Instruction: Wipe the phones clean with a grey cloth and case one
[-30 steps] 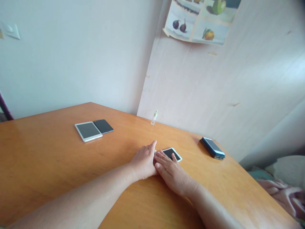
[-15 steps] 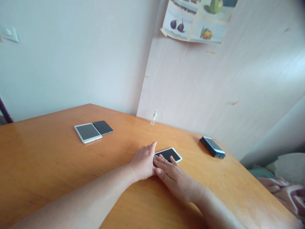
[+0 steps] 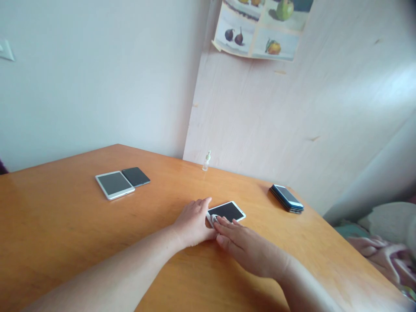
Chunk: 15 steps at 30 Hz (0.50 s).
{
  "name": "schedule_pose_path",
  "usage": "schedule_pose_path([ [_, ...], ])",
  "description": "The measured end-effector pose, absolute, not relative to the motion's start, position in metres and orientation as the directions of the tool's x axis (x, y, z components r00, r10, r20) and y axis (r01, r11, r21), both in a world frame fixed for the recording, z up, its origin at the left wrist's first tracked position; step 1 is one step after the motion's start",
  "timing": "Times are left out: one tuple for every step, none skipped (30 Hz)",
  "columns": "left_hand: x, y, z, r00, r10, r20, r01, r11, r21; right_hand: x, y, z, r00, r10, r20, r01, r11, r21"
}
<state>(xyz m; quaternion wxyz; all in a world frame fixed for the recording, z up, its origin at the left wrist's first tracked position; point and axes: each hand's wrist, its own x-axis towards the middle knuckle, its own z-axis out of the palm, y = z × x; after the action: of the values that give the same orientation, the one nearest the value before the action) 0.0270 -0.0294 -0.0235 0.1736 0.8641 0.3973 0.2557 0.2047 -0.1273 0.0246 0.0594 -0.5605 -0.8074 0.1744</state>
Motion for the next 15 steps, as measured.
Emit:
schedule_pose_path([
  [0.027,-0.029,-0.023,0.556,0.775,0.3,0.599,-0.624,0.501,0.21,-0.126,0.024,-0.322,0.941,-0.1,0.906,0.276,-0.32],
  [0.027,-0.029,-0.023,0.559,0.775,0.296,0.601,-0.624,0.499,0.217,-0.122,0.021,-0.258,0.962,-0.093,0.936,0.225,-0.27],
  [0.027,-0.029,-0.023,0.561,0.775,0.291,0.603,-0.623,0.498,0.225,-0.118,0.019,-0.19,0.979,-0.079,0.963,0.171,-0.207],
  [0.027,-0.029,-0.023,0.564,0.774,0.287,0.603,-0.623,0.497,0.233,-0.114,0.016,-0.13,0.989,-0.063,0.982,0.12,-0.145],
  [0.027,-0.029,-0.023,0.565,0.774,0.285,0.604,-0.624,0.497,0.239,-0.111,0.014,-0.083,0.995,-0.047,0.993,0.079,-0.093],
  [0.027,-0.029,-0.022,0.566,0.774,0.284,0.604,-0.624,0.497,0.241,-0.11,0.013,-0.057,0.998,-0.037,0.997,0.055,-0.062],
  [0.027,-0.029,-0.022,0.566,0.774,0.284,0.603,-0.623,0.498,0.241,-0.11,0.014,-0.053,0.998,-0.032,0.997,0.051,-0.054],
  [0.027,-0.029,-0.023,0.566,0.775,0.283,0.603,-0.623,0.499,0.238,-0.113,0.015,-0.069,0.997,-0.031,0.995,0.067,-0.068],
  [0.026,-0.028,-0.023,0.566,0.773,0.285,0.6,-0.624,0.5,0.232,-0.116,0.018,-0.105,0.994,-0.033,0.99,0.101,-0.102],
  [0.026,-0.029,-0.023,0.568,0.771,0.29,0.596,-0.627,0.501,0.226,-0.121,0.022,-0.158,0.987,-0.038,0.978,0.151,-0.146],
  [0.026,-0.029,-0.023,0.569,0.767,0.295,0.591,-0.632,0.502,0.221,-0.125,0.025,-0.22,0.975,-0.042,0.959,0.208,-0.191],
  [0.026,-0.029,-0.023,0.572,0.763,0.301,0.585,-0.636,0.503,0.217,-0.128,0.027,-0.272,0.961,-0.044,0.939,0.255,-0.23],
  [0.026,-0.029,-0.023,0.574,0.761,0.303,0.582,-0.639,0.502,0.216,-0.13,0.029,-0.296,0.954,-0.042,0.927,0.276,-0.254],
  [0.026,-0.029,-0.023,0.575,0.761,0.302,0.583,-0.64,0.501,0.218,-0.129,0.03,-0.291,0.956,-0.039,0.927,0.271,-0.26],
  [0.026,-0.029,-0.022,0.575,0.762,0.298,0.587,-0.638,0.499,0.221,-0.127,0.03,-0.254,0.967,-0.032,0.939,0.239,-0.246],
])
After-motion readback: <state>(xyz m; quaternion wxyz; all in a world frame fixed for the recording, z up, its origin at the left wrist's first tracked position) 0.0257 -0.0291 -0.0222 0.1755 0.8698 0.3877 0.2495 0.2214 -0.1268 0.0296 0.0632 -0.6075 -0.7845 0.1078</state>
